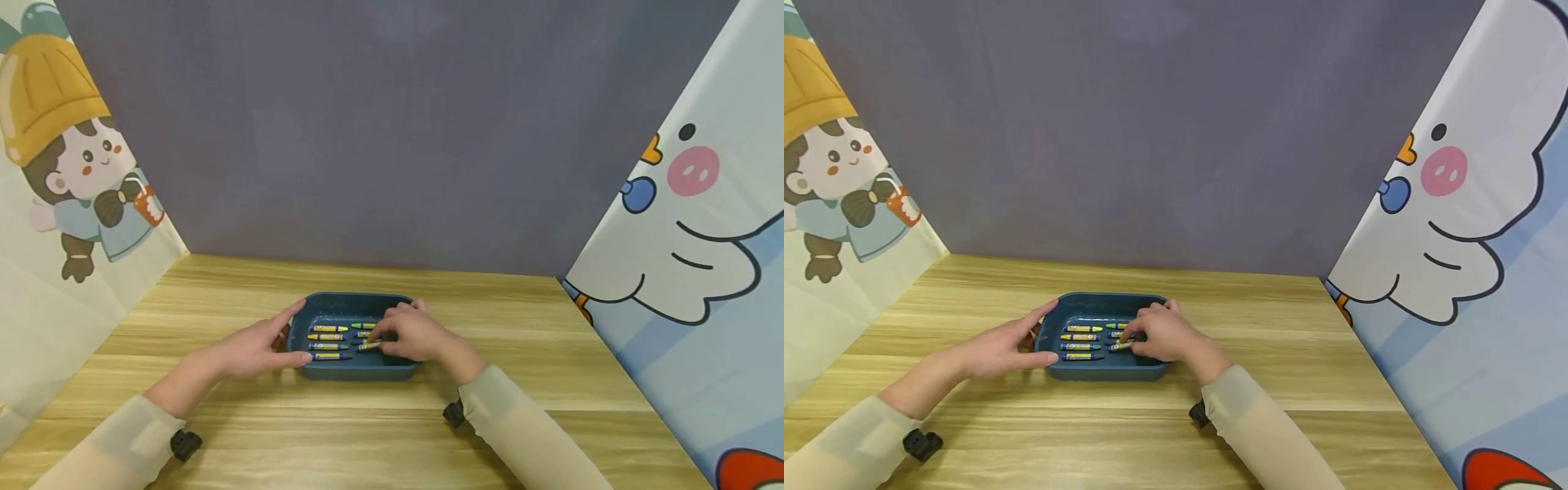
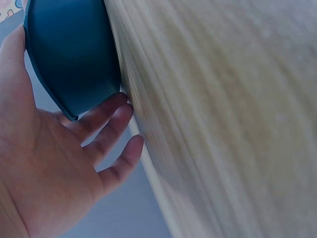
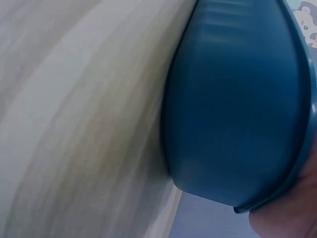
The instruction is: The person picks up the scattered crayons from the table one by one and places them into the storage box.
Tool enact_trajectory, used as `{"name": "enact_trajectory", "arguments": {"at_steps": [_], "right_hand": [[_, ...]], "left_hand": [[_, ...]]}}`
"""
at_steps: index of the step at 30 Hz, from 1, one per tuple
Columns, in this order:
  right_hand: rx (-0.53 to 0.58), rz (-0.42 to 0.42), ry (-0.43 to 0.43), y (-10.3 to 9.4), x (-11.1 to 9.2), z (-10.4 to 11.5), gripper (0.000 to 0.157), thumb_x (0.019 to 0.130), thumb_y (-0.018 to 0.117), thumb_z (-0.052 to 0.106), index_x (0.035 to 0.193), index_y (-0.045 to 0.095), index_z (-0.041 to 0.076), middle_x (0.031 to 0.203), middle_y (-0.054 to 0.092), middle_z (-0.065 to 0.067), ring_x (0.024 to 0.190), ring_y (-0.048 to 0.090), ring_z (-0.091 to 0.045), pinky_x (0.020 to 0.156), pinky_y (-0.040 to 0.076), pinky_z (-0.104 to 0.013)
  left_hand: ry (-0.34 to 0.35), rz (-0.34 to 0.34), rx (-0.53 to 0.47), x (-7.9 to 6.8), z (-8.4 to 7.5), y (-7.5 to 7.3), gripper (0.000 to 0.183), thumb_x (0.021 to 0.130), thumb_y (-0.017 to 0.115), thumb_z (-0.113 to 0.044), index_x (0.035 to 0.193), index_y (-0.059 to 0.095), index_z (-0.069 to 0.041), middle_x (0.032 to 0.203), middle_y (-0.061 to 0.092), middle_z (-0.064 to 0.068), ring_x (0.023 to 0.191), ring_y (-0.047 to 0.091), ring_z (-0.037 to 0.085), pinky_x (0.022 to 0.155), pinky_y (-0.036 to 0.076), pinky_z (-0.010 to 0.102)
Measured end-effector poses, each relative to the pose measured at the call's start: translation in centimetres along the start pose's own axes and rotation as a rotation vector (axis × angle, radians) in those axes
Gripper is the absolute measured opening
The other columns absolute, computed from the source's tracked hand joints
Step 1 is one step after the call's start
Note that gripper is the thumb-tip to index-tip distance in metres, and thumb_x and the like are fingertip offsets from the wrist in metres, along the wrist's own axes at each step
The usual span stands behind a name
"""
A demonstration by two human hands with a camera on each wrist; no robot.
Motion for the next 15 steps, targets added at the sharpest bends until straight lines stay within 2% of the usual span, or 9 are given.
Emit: {"name": "enact_trajectory", "arguments": {"at_steps": [10,15], "right_hand": [[-0.049,0.004,-0.01,0.44,0.32,0.07,0.019,0.101,0.082,0.035,0.117,0.084,0.044,0.118,0.078,0.017,0.094,0.056,-0.009,0.097,0.032,-0.044],[-0.07,0.02,0.009,0.47,0.5,0.33,0.019,0.098,0.085,0.033,0.115,0.086,0.042,0.106,0.079,0.019,0.092,0.059,-0.007,0.094,0.033,-0.042]], "left_hand": [[0.006,0.003,-0.012,-0.06,-0.11,-0.08,0.115,0.099,0.075,-0.061,0.178,0.007,-0.013,0.116,0.07,0.002,0.106,0.068,0.013,0.096,0.056,0.043],[0.019,-0.006,-0.011,-0.11,-0.07,-0.05,0.114,0.1,0.075,-0.061,0.178,0.008,-0.011,0.116,0.071,0.001,0.107,0.069,0.012,0.097,0.055,0.043]]}}
Point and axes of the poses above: each hand's wrist, its own x-axis towards the middle knuckle, its own y-axis out of the palm, z = x × y, the point moved 1 cm from there along x, towards the middle knuckle
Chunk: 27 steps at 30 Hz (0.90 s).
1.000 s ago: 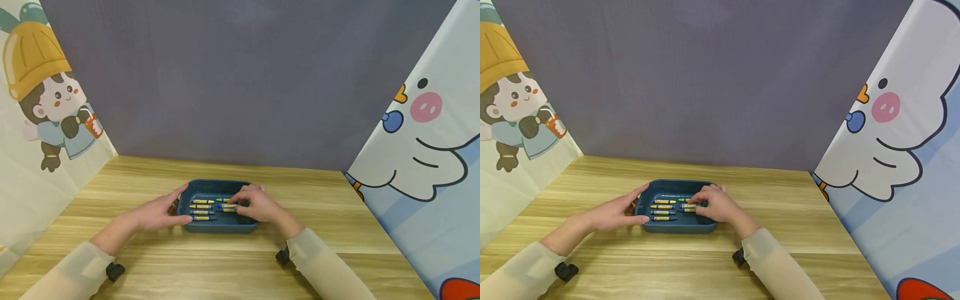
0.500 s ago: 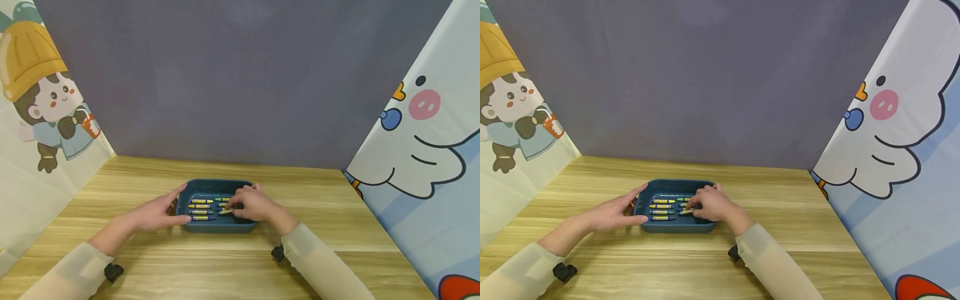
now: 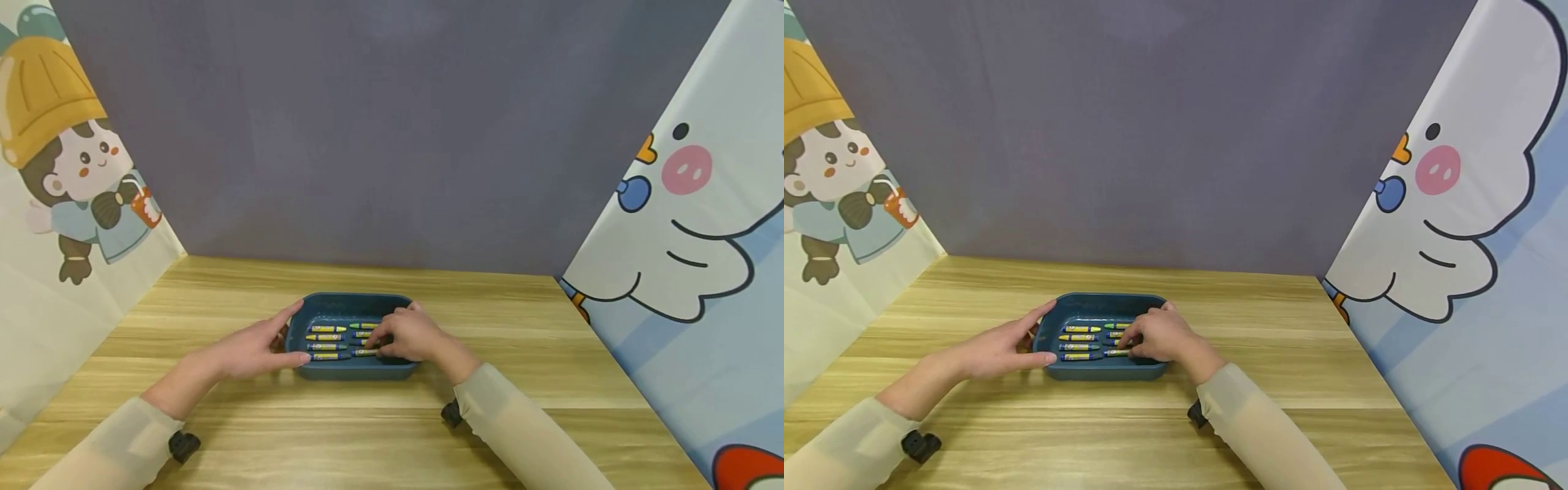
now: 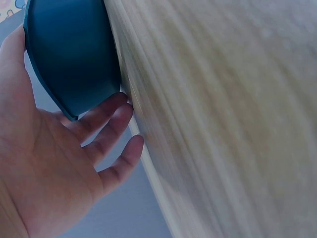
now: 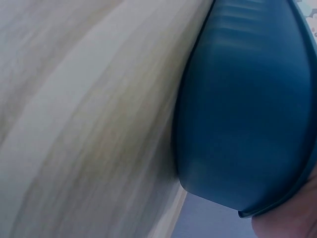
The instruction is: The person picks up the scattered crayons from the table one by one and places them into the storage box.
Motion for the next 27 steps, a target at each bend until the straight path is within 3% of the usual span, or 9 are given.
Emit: {"name": "enact_trajectory", "arguments": {"at_steps": [3,13,18,23,27], "right_hand": [[-0.002,0.008,0.012,0.0,0.2,0.1,0.019,0.097,0.086,0.031,0.114,0.086,0.041,0.097,0.078,0.02,0.089,0.059,-0.006,0.093,0.033,-0.041],[0.033,-0.015,0.023,0.0,0.1,0.0,0.02,0.097,0.086,0.031,0.115,0.086,0.039,0.097,0.077,0.019,0.091,0.062,-0.005,0.094,0.035,-0.043],[0.124,-0.057,0.021,0.2,0.1,-0.4,0.019,0.102,0.081,0.033,0.12,0.084,0.036,0.098,0.076,0.018,0.094,0.062,-0.009,0.107,0.039,-0.051],[0.316,-0.208,0.033,0.4,-0.3,-0.8,0.019,0.107,0.073,0.028,0.124,0.083,0.024,0.114,0.077,0.008,0.106,0.066,-0.02,0.114,0.036,-0.063],[0.374,-0.352,0.102,-0.2,-1.4,-1.3,0.025,0.112,0.066,0.028,0.13,0.079,0.017,0.126,0.073,-0.002,0.114,0.066,-0.025,0.107,0.042,-0.057]], "left_hand": [[0.002,-0.003,0.007,0.0,0.1,0.0,0.114,0.1,0.075,-0.061,0.178,0.008,-0.012,0.115,0.071,0.0,0.106,0.068,0.012,0.096,0.055,0.042],[-0.009,-0.002,0.002,0.0,0.0,0.0,0.114,0.099,0.076,-0.062,0.178,0.008,-0.013,0.116,0.071,0.001,0.107,0.068,0.013,0.099,0.055,0.045],[-0.014,0.002,0.0,0.0,0.0,0.0,0.114,0.099,0.075,-0.061,0.178,0.007,-0.014,0.116,0.071,0.002,0.106,0.068,0.013,0.096,0.055,0.044],[-0.004,-0.007,0.013,-0.3,0.1,0.0,0.113,0.1,0.075,-0.061,0.178,0.007,-0.014,0.114,0.07,0.0,0.102,0.067,0.011,0.091,0.056,0.04],[-0.001,-0.025,-0.008,-0.3,0.2,0.1,0.111,0.103,0.072,-0.059,0.178,0.004,-0.015,0.121,0.068,0.003,0.103,0.07,0.01,0.087,0.057,0.038]]}}
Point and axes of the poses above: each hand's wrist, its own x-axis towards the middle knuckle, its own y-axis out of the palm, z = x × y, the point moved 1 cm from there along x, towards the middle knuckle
